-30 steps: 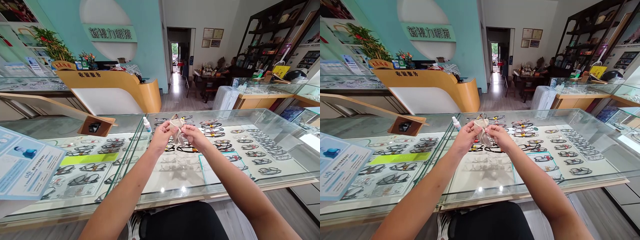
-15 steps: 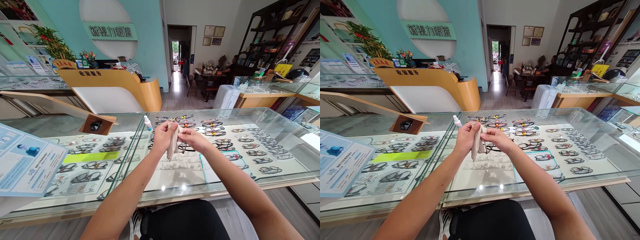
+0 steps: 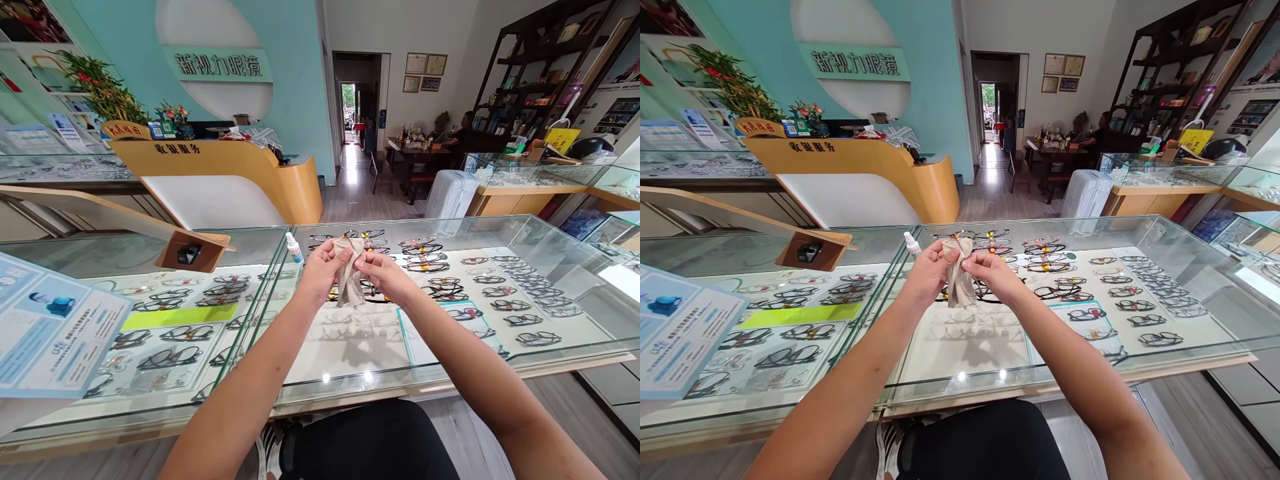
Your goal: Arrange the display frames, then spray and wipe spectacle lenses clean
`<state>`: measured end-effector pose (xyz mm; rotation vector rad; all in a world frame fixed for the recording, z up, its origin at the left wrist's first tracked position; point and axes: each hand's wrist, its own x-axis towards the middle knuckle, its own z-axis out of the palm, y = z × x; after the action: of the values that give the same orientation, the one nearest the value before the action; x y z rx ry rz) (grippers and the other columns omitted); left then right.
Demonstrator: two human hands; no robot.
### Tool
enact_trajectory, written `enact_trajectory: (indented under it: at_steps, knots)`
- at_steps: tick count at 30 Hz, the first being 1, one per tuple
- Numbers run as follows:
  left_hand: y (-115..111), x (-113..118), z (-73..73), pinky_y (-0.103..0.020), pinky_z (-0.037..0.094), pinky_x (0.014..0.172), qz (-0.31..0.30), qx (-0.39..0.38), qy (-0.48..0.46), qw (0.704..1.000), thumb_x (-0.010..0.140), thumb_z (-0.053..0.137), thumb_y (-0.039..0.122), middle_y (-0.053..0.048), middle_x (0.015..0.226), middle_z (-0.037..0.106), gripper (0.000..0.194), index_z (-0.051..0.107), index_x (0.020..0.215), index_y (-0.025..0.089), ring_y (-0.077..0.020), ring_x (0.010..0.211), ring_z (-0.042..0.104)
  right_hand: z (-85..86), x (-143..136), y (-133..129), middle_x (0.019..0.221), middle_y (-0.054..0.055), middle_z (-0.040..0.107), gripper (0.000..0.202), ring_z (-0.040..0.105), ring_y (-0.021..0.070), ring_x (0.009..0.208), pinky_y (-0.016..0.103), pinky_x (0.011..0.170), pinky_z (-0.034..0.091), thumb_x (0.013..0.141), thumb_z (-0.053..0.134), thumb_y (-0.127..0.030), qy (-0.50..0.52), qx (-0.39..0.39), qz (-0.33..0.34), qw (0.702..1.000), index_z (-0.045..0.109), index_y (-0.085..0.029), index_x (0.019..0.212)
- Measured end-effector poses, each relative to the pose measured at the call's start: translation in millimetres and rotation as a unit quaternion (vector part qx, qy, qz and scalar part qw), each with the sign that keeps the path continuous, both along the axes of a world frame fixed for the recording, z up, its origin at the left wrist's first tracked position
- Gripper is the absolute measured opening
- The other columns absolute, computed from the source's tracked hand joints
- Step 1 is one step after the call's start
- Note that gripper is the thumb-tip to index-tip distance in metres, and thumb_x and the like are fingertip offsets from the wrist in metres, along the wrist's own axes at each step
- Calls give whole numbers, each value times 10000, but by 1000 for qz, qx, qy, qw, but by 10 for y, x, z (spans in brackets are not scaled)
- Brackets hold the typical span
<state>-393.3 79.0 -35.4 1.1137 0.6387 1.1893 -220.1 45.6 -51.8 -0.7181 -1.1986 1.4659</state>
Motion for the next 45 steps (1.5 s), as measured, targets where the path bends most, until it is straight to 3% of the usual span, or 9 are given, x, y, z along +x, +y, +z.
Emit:
enact_trajectory:
  at_steps: [4,7,12,18,23,31,35,39,45]
  knots:
    - [-62,53,9,-262,558,626,-34,20,-4,999,647,1084,569,17,812,753,668,710,1063,204,-139,635,656,-6,-10,-2,782,-26,635,525,465,121,679,292,687,386,697,1052,-586,49,-18,-6,999,689,-215,772]
    - [-77,72,1,-264,579,679,-34,36,-4,999,654,1082,566,-13,887,792,689,730,1121,202,-157,713,705,-8,-9,3,773,-20,642,519,503,121,690,286,697,409,687,1064,-579,67,-30,-6,997,712,-207,773]
    - [-96,75,-17,-255,539,623,44,59,21,997,612,1084,597,-9,811,764,634,744,953,183,-143,658,654,-25,-45,-16,813,-3,698,502,593,148,749,307,759,478,706,1057,-589,56,-35,30,997,767,-204,849]
    - [-61,42,-49,-239,447,554,92,87,36,991,732,947,799,15,701,666,661,730,839,184,-111,591,544,-57,-97,-48,855,11,744,516,635,161,793,317,817,486,732,1030,-630,22,-20,52,998,787,-202,886]
    - [54,-51,-46,-271,487,542,-12,60,44,997,752,907,843,-4,663,665,686,724,841,188,-152,571,592,-45,-45,-15,855,12,740,524,629,156,793,311,802,483,690,1051,-627,12,-24,27,999,788,-199,840]
    - [5,-102,26,-318,616,725,-92,46,41,994,724,1044,565,-55,950,807,659,748,1180,194,-203,768,737,26,36,-4,775,-5,687,509,587,131,709,276,694,497,674,1070,-600,54,-45,23,997,778,-202,797]
    - [-27,-72,35,-284,593,690,-46,55,49,996,665,1070,540,-30,900,786,637,743,1087,192,-176,734,697,14,-19,-27,776,-4,688,518,586,121,704,266,694,504,655,1087,-591,73,-65,31,995,782,-197,798]
    - [-58,-43,61,-237,524,618,25,85,56,994,627,1067,620,9,775,711,617,739,908,179,-129,655,613,9,-65,-70,761,-8,688,525,598,131,698,280,693,509,682,1070,-613,68,-59,54,994,779,-197,814]
    - [-71,-18,45,-229,431,555,80,128,37,988,754,949,774,16,680,619,643,704,767,180,-107,599,516,6,-76,-88,808,-12,706,592,620,127,738,276,736,479,657,1059,-678,24,-34,52,998,769,-195,839]
